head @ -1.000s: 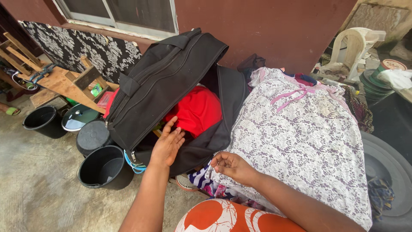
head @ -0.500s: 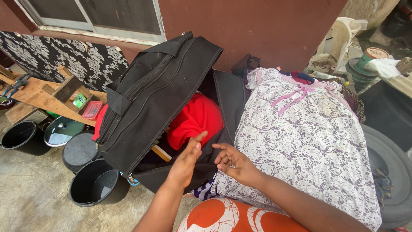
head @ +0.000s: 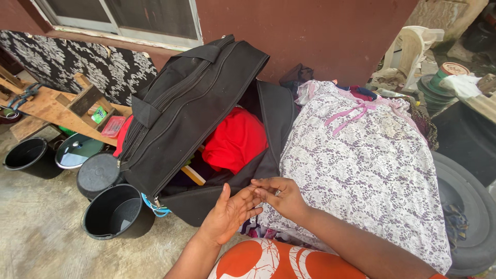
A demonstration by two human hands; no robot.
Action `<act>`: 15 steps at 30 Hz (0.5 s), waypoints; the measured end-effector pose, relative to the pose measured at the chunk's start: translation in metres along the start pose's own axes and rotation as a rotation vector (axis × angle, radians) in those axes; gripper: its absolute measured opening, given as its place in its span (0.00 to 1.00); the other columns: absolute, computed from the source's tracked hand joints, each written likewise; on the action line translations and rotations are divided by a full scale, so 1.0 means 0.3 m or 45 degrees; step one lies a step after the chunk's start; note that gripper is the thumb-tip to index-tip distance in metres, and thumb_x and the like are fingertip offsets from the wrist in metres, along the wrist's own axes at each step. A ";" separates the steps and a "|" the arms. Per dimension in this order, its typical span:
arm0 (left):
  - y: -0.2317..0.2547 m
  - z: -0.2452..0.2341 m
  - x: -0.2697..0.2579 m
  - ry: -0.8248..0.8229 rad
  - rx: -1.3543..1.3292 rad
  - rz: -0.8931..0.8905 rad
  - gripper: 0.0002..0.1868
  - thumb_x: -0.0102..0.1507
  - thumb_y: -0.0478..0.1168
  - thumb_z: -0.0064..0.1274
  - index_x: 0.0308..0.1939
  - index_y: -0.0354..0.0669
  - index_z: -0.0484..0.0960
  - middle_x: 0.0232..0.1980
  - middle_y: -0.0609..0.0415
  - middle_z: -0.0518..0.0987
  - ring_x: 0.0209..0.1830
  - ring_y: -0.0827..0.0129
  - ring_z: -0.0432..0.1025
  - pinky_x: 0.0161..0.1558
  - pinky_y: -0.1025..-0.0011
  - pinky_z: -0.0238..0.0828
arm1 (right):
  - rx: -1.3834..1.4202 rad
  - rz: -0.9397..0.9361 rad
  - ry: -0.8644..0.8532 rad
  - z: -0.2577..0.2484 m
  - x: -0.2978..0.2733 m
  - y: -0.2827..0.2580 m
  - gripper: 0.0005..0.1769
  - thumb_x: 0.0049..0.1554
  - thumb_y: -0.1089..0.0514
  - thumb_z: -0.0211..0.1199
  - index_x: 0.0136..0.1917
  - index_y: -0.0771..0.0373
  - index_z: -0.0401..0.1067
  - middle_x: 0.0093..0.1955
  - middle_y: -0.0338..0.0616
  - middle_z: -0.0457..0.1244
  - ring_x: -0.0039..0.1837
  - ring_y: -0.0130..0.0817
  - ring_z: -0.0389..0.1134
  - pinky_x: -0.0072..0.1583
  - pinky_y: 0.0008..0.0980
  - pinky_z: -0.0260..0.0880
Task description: The person sorts through clothes from a black bag, spreading out a pair of green shorts, a floral dress, a lace top, a red dress, and a pink sweater on a pile of other clothes.
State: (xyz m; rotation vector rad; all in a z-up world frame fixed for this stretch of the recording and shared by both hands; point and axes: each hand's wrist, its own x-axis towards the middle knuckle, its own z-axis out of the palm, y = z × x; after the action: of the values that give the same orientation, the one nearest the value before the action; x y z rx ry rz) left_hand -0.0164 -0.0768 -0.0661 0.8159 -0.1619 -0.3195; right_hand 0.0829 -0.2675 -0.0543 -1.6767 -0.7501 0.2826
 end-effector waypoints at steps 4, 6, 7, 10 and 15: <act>0.023 0.066 -0.071 0.072 0.016 0.024 0.53 0.66 0.74 0.15 0.74 0.32 0.63 0.74 0.41 0.68 0.74 0.54 0.63 0.70 0.59 0.58 | 0.183 -0.051 0.049 -0.020 -0.040 0.038 0.07 0.58 0.66 0.69 0.50 0.69 0.82 0.45 0.43 0.71 0.46 0.23 0.70 0.47 0.24 0.71; 0.011 0.075 -0.111 0.175 -0.015 0.026 0.49 0.64 0.72 0.17 0.73 0.40 0.66 0.71 0.44 0.73 0.70 0.57 0.68 0.67 0.62 0.63 | 0.338 -0.009 0.017 -0.033 -0.061 0.051 0.06 0.58 0.67 0.68 0.50 0.69 0.81 0.46 0.42 0.69 0.47 0.23 0.69 0.48 0.24 0.69; 0.000 0.069 -0.133 0.244 0.107 0.190 0.41 0.68 0.65 0.29 0.69 0.34 0.71 0.65 0.41 0.77 0.63 0.56 0.72 0.62 0.61 0.68 | 0.488 0.032 -0.008 -0.039 -0.070 0.053 0.06 0.57 0.68 0.68 0.49 0.70 0.81 0.47 0.41 0.67 0.48 0.24 0.67 0.50 0.24 0.68; -0.070 0.062 -0.162 0.564 0.330 0.682 0.24 0.73 0.48 0.51 0.61 0.27 0.77 0.54 0.41 0.80 0.52 0.61 0.74 0.56 0.65 0.71 | 0.535 0.011 -0.026 -0.039 -0.119 0.049 0.04 0.58 0.69 0.67 0.48 0.70 0.80 0.49 0.40 0.65 0.51 0.24 0.66 0.54 0.23 0.68; -0.114 0.178 -0.177 0.797 1.134 0.757 0.14 0.61 0.33 0.63 0.50 0.32 0.84 0.47 0.51 0.81 0.44 0.72 0.75 0.48 0.75 0.73 | 0.463 0.005 -0.151 -0.046 -0.208 0.008 0.06 0.58 0.66 0.68 0.49 0.68 0.81 0.50 0.40 0.64 0.53 0.26 0.65 0.56 0.26 0.66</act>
State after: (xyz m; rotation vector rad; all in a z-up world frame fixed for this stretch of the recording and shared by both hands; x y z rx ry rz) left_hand -0.0879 -0.1175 -0.0562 1.6481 0.0602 0.6262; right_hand 0.0439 -0.3167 -0.0664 -1.3257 -0.7336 0.4940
